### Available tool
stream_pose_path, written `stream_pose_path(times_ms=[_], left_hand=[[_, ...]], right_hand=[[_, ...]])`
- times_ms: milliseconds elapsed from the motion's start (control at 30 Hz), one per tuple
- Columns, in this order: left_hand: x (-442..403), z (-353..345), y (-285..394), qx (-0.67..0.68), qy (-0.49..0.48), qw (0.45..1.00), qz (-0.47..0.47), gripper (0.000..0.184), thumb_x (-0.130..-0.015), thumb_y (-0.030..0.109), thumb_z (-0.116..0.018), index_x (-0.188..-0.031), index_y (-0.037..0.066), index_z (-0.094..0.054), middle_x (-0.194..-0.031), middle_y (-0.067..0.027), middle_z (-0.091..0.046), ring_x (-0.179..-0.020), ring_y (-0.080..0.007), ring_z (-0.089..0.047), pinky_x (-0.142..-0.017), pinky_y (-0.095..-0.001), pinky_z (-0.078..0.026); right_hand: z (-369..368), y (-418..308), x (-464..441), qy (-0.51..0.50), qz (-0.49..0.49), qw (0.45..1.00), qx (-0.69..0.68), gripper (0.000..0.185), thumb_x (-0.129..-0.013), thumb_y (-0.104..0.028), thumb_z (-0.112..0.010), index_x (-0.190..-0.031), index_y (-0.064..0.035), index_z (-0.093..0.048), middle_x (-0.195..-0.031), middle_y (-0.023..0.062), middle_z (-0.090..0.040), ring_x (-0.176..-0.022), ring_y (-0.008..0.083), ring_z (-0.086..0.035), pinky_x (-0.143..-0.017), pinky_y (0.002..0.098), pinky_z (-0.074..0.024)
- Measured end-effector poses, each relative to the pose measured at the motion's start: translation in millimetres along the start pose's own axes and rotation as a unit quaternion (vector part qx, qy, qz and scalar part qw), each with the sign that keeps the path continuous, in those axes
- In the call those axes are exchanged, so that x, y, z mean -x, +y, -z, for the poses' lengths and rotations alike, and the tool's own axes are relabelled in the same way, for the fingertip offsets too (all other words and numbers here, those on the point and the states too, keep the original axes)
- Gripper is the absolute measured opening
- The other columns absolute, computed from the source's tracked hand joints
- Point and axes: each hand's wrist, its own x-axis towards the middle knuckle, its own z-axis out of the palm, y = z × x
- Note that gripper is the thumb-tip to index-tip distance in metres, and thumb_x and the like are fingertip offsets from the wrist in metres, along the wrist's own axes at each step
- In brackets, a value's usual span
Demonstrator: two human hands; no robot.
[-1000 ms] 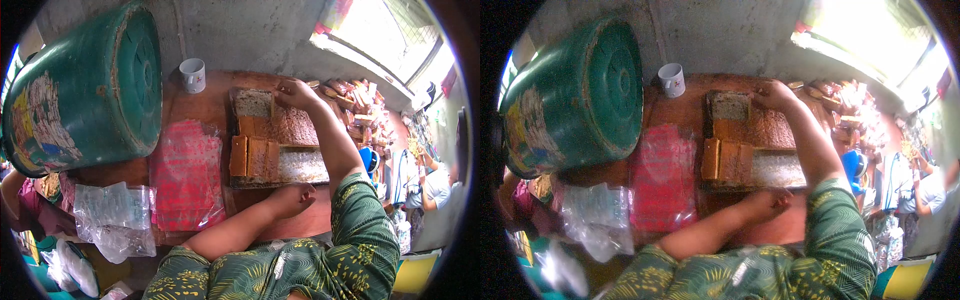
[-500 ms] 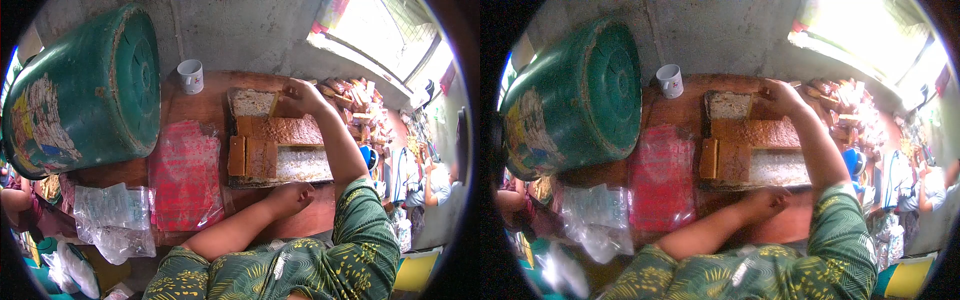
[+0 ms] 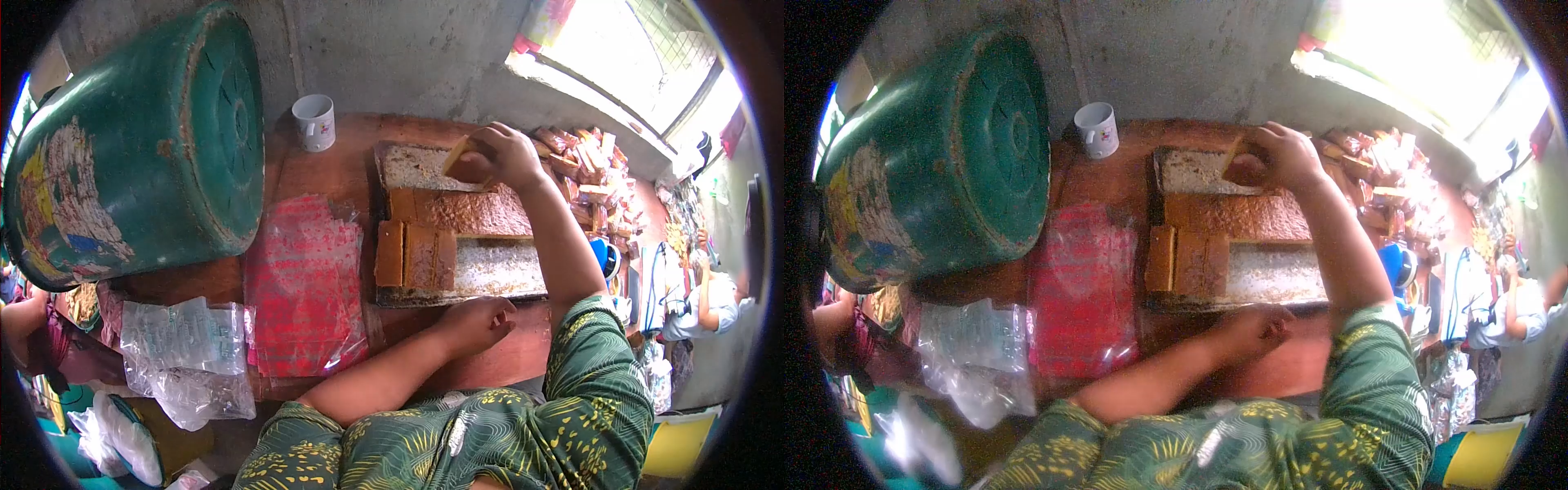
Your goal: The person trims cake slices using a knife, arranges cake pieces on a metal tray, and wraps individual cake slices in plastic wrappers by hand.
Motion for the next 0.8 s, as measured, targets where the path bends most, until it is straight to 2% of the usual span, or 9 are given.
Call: stream_pose_path(times_ms=[33,167,267,300,400,467,533,667,800], left_hand=[[5.7,8.7,13.8,-0.012,0.004,1.0,0.002,0.039,-0.099,0.032,-0.067,-0.126,0.004,-0.067,-0.107,-0.0189,-0.074,-0.096,-0.0281,-0.072,-0.088,-0.0414,-0.056],[6.0,21.1,27.9,-0.041,-0.014,0.999,0.008,0.041,-0.098,0.035,-0.066,-0.126,0.005,-0.067,-0.108,-0.0197,-0.074,-0.099,-0.0304,-0.072,-0.089,-0.0422,-0.056],[6.5,21.4,30.5,-0.031,-0.015,0.999,0.02,0.041,-0.098,0.034,-0.066,-0.127,0.005,-0.067,-0.106,-0.0182,-0.074,-0.098,-0.0303,-0.072,-0.088,-0.0419,-0.056],[7.8,21.5,31.2,-0.024,-0.008,0.999,0.019,0.04,-0.097,0.034,-0.067,-0.125,0.005,-0.067,-0.103,-0.0164,-0.074,-0.096,-0.0301,-0.072,-0.087,-0.0421,-0.056],[8.6,18.3,30.6,-0.011,0.008,1.0,0.007,0.038,-0.097,0.033,-0.067,-0.121,0.004,-0.067,-0.098,-0.0123,-0.073,-0.093,-0.0293,-0.071,-0.084,-0.0424,-0.056],[5.4,10.2,17.8,-0.014,0.017,1.0,-0.008,0.038,-0.096,0.033,-0.067,-0.121,0.004,-0.067,-0.097,-0.0114,-0.073,-0.092,-0.0288,-0.071,-0.084,-0.0423,-0.056],[0.6,3.8,4.1,-0.003,0.014,1.0,-0.023,0.037,-0.095,0.032,-0.067,-0.121,0.005,-0.067,-0.096,-0.0112,-0.072,-0.092,-0.0288,-0.071,-0.084,-0.0423,-0.056],[0.5,1.7,-1.0,0.002,0.01,0.999,-0.038,0.038,-0.097,0.024,-0.067,-0.127,0.001,-0.064,-0.093,-0.0098,-0.07,-0.087,-0.0207,-0.067,-0.083,-0.0382,-0.056],[-1.0,0.8,-0.8,0.002,0.004,1.0,-0.023,0.039,-0.097,0.024,-0.068,-0.128,0.0,-0.063,-0.093,-0.0099,-0.07,-0.086,-0.0202,-0.068,-0.082,-0.0371,-0.056]], right_hand=[[9.3,-7.2,0.9,0.011,0.01,1.0,-0.022,0.045,-0.086,-0.044,-0.08,-0.113,-0.009,-0.072,-0.106,0.0126,-0.071,-0.096,0.0336,-0.072,-0.082,0.0411,-0.0587],[48.1,-38.8,11.1,0.038,0.0,0.996,-0.079,0.042,-0.086,-0.033,-0.083,-0.114,-0.0057,-0.07,-0.102,0.0138,-0.069,-0.094,0.0329,-0.071,-0.082,0.0404,-0.0568],[70.5,-52.8,23.1,0.013,-0.018,0.987,-0.16,0.041,-0.086,-0.03,-0.083,-0.114,-0.0042,-0.069,-0.1,0.0143,-0.068,-0.093,0.0297,-0.07,-0.082,0.0391,-0.0553],[76.5,-54.2,29.1,-0.011,-0.012,0.986,-0.165,0.037,-0.086,-0.026,-0.083,-0.111,-0.0036,-0.068,-0.097,0.0135,-0.069,-0.091,0.0256,-0.068,-0.081,0.0386,-0.054],[77.3,-59.5,46.9,-0.143,-0.064,0.964,-0.215,0.038,-0.086,-0.026,-0.085,-0.111,-0.004,-0.068,-0.093,0.0067,-0.067,-0.083,0.018,-0.062,-0.074,0.0339,-0.0511],[74.6,-74.2,54.6,-0.252,-0.13,0.94,-0.19,0.033,-0.087,-0.025,-0.083,-0.107,-0.0042,-0.069,-0.086,0.0082,-0.067,-0.08,0.0166,-0.062,-0.072,0.0355,-0.0518],[50.6,-62.1,67.7,-0.278,-0.081,0.936,-0.198,0.032,-0.087,-0.024,-0.083,-0.107,-0.0036,-0.069,-0.09,0.0097,-0.07,-0.082,0.0168,-0.064,-0.073,0.0355,-0.0526],[41.9,-55.0,78.1,-0.258,-0.104,0.938,-0.205,0.034,-0.089,-0.023,-0.082,-0.114,-0.0035,-0.069,-0.096,0.0103,-0.073,-0.086,0.0166,-0.065,-0.078,0.0339,-0.0546],[44.6,-55.9,73.1,-0.284,-0.105,0.912,-0.278,0.033,-0.091,-0.019,-0.08,-0.118,-0.0045,-0.068,-0.101,0.0074,-0.073,-0.089,0.0153,-0.065,-0.081,0.0337,-0.0547]])
